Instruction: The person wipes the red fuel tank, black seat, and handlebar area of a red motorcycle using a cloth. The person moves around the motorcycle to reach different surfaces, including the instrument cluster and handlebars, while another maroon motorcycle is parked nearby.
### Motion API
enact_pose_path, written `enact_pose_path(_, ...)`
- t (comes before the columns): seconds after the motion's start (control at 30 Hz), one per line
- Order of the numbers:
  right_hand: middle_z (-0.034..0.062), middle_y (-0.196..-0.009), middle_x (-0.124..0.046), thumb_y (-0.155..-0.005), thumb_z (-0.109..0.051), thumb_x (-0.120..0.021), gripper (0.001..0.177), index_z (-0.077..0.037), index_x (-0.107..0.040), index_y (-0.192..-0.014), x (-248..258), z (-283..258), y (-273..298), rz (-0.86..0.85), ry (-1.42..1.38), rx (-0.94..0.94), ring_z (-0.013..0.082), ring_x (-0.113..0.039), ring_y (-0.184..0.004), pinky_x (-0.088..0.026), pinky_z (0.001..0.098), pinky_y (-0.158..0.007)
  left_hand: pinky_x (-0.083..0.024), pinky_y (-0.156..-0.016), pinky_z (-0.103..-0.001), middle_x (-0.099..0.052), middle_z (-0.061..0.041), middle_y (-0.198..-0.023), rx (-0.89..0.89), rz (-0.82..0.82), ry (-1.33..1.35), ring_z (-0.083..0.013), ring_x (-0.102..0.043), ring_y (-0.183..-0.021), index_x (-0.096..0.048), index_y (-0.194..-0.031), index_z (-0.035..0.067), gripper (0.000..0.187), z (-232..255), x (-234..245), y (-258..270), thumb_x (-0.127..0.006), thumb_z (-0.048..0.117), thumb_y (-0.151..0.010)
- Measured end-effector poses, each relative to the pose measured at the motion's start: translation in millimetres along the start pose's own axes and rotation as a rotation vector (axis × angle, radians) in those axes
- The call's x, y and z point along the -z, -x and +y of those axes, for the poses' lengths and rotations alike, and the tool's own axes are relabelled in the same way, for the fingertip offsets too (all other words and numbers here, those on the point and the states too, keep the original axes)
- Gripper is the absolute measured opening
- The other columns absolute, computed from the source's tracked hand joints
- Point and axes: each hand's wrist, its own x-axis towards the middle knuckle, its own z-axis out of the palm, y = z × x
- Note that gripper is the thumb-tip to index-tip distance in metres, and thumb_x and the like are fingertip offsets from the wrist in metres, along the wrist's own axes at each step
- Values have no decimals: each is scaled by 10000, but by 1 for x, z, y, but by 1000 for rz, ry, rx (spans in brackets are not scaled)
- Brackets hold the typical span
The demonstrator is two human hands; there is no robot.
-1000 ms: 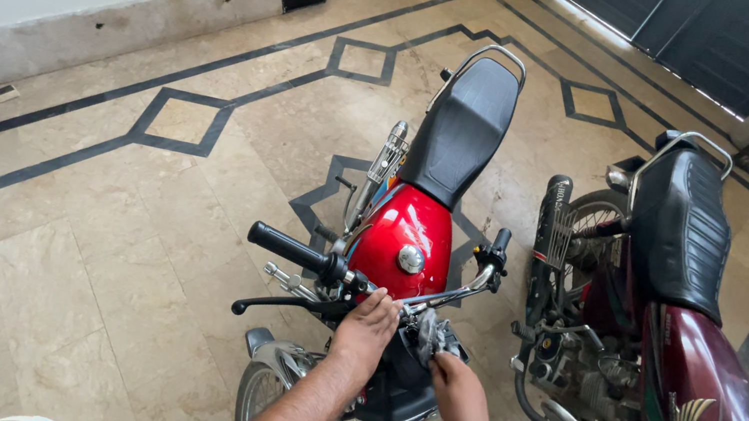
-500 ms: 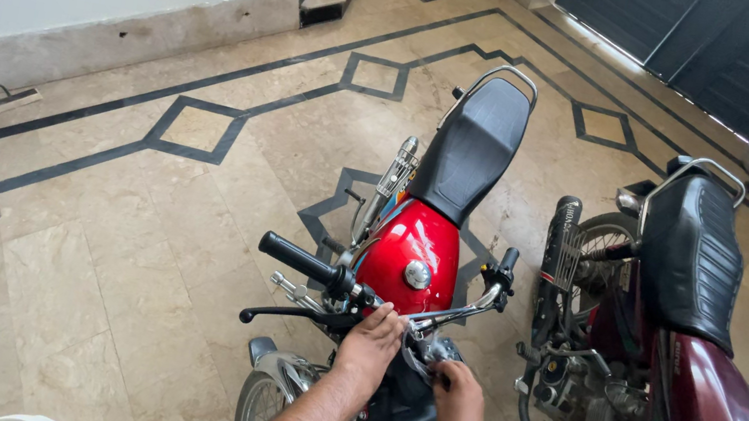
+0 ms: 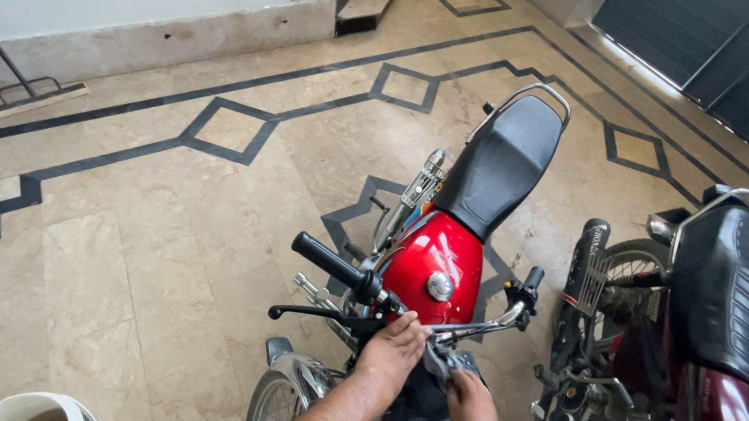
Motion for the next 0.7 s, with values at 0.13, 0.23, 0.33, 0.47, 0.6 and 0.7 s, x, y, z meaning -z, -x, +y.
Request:
enact_pose_path(0.13,163,-1035,-714,-888,-275,-696,292,-70,-735,-1092,-3,4,1,29,281,58,384,-668,-1004,-525,460,-877,195,-1208,-588,-69,-56,-1740,-2,-10,-15,-248,-17,-1596,-159,-1637,62,625,5,-11,-5,-290,234,-1051)
enact_pose_path(0.23,140,-1056,-719,-871,-324,-770,344,-59,-725,-1085,9,-9,-3,-91,187,-57,354,-686,-1006,-537,433,-882,195,-1205,-589,-54,-66,-1741,4,-13,-8,-251,-13,-1592,-147,-1638,53,654,2,-6,-4,-317,269,-1045)
enact_pose_path(0.33,98,-1038,-746,-791,-219,-790,286,-119,-754,-1057,26,-34,-1,-57,64,-95,307,-721,-991,-560,398,-864,192,-1210,-583,-40,-70,-1742,-4,-28,7,-247,-3,-1596,-138,-1641,51,741,-8,15,13,-434,327,-1021)
enact_pose_path(0.47,108,-1034,-741,-783,-130,-776,247,-92,-735,-1024,33,-55,3,105,-39,-5,316,-718,-966,-559,394,-826,188,-1180,-557,0,-108,-1747,-102,-168,-34,-254,28,-1594,-97,-1663,24,1058,-28,48,40,-685,448,-891)
enact_pose_path(0.6,101,-996,-749,-787,-105,-765,186,-100,-755,-972,21,-38,11,39,-34,-3,306,-726,-944,-565,383,-821,183,-1200,-566,-27,-95,-1749,-48,-82,3,-268,8,-1602,-147,-1644,48,856,-18,32,28,-555,398,-977)
enact_pose_path(0.7,105,-994,-752,-799,-90,-759,188,-109,-767,-986,19,-20,0,6,50,-34,313,-719,-958,-559,384,-826,176,-1224,-587,-72,-62,-1743,7,18,0,-256,-25,-1601,-188,-1632,77,640,-2,4,8,-373,288,-1057)
